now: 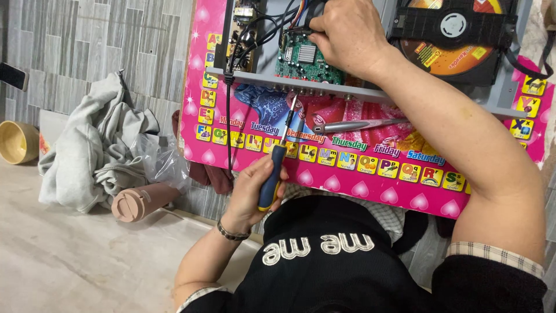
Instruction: Disassembling an electronic device by removing screws from the back panel using a screwdriver
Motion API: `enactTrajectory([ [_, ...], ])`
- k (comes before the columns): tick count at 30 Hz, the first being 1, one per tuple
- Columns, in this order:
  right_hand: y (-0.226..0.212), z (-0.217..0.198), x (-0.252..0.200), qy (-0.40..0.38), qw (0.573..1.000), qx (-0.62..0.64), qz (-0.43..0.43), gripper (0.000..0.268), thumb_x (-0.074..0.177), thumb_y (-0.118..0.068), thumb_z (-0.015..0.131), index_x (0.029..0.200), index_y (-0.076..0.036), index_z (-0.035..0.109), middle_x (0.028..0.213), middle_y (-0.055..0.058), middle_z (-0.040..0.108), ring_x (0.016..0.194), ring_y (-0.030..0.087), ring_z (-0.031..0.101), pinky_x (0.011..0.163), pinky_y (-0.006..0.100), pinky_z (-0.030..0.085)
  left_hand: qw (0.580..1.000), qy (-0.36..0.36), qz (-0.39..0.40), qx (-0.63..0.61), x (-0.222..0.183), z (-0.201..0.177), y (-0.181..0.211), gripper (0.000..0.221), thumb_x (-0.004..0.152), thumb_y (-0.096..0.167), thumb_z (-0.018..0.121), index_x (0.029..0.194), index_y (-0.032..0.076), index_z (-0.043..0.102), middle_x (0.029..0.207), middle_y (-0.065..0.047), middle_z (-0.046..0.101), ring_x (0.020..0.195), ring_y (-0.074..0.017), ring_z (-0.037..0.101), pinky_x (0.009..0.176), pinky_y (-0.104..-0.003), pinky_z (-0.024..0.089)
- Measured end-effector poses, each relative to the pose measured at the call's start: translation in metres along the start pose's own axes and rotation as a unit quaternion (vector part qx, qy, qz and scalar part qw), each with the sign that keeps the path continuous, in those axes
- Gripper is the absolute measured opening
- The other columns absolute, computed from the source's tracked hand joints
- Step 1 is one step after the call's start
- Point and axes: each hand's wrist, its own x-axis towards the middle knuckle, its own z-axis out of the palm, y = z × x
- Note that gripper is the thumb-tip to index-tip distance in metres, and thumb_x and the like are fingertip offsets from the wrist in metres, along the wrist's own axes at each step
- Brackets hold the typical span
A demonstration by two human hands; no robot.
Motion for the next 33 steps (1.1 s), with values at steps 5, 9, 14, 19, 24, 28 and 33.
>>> enactTrajectory([
  [5, 0.0, -0.001, 0.001, 0.003, 1.0, -0.008, -0.01, 0.009, 0.089, -0.021, 0.079, 0.088, -0.012, 0.08, 0.079, 0.005, 0.068, 0.062, 0.023, 0.062, 0.066, 0.036, 0.052, 0.825, 0.117, 0.24, 0.498, -0.003, 0.011, -0.004, 0.044, 0.088, 0.006, 0.067, 0.129, -0.006, 0.06, 0.097, -0.011, 0.075, 0.076, -0.0123, 0.067, 0.066, -0.023, 0.055],
  [9, 0.0, -0.001, 0.001, -0.009, 1.0, -0.015, -0.002, 0.009, 0.09, -0.022, 0.079, 0.09, -0.013, 0.081, 0.08, 0.005, 0.069, 0.063, 0.021, 0.063, 0.065, 0.034, 0.053, 0.937, 0.106, 0.113, 0.314, -0.003, 0.0, 0.001, 0.05, 0.089, 0.001, 0.064, 0.137, -0.005, 0.056, 0.095, -0.011, 0.071, 0.071, -0.0119, 0.061, 0.065, -0.022, 0.051],
  [14, 0.002, 0.004, 0.0, -0.013, 1.0, -0.011, 0.004, 0.01, 0.092, -0.022, 0.08, 0.095, -0.013, 0.083, 0.081, 0.004, 0.071, 0.061, 0.017, 0.063, 0.062, 0.031, 0.055, 0.999, 0.021, 0.012, -0.032, -0.003, 0.001, 0.005, 0.038, 0.101, 0.013, 0.053, 0.134, -0.005, 0.049, 0.094, -0.016, 0.065, 0.06, -0.0152, 0.064, 0.037, -0.021, 0.049],
  [19, 0.0, 0.0, 0.001, -0.01, 1.0, -0.011, 0.005, 0.009, 0.09, -0.021, 0.079, 0.092, -0.013, 0.082, 0.078, 0.004, 0.07, 0.06, 0.02, 0.062, 0.064, 0.033, 0.054, 0.967, 0.081, 0.111, 0.215, -0.002, 0.005, 0.001, 0.041, 0.093, 0.004, 0.061, 0.134, -0.002, 0.057, 0.1, -0.013, 0.068, 0.07, -0.0137, 0.062, 0.054, -0.022, 0.048],
  [24, 0.001, 0.002, 0.002, -0.007, 1.0, -0.026, 0.0, 0.008, 0.089, -0.022, 0.079, 0.092, -0.015, 0.082, 0.076, 0.003, 0.071, 0.065, 0.018, 0.065, 0.073, 0.034, 0.053, 0.911, 0.082, 0.171, 0.366, -0.004, 0.003, 0.007, 0.048, 0.09, -0.003, 0.062, 0.137, 0.0, 0.056, 0.117, -0.011, 0.068, 0.099, -0.0135, 0.063, 0.085, -0.023, 0.051],
  [28, 0.003, 0.0, 0.002, -0.005, 1.0, -0.008, -0.003, 0.01, 0.088, -0.022, 0.079, 0.091, -0.013, 0.082, 0.074, 0.005, 0.069, 0.065, 0.022, 0.064, 0.072, 0.036, 0.052, 0.999, 0.03, -0.006, -0.031, -0.006, 0.001, 0.013, 0.051, 0.097, 0.017, 0.051, 0.145, 0.0, 0.046, 0.109, -0.02, 0.064, 0.068, -0.0191, 0.065, 0.042, -0.024, 0.05],
  [33, 0.002, -0.001, 0.002, -0.009, 1.0, -0.012, -0.005, 0.009, 0.088, -0.023, 0.079, 0.09, -0.015, 0.081, 0.074, 0.004, 0.07, 0.069, 0.022, 0.065, 0.077, 0.037, 0.052, 0.999, 0.026, 0.013, -0.038, -0.004, 0.006, 0.007, 0.045, 0.1, 0.015, 0.053, 0.141, 0.0, 0.047, 0.102, -0.02, 0.064, 0.058, -0.0167, 0.059, 0.034, -0.022, 0.043],
])
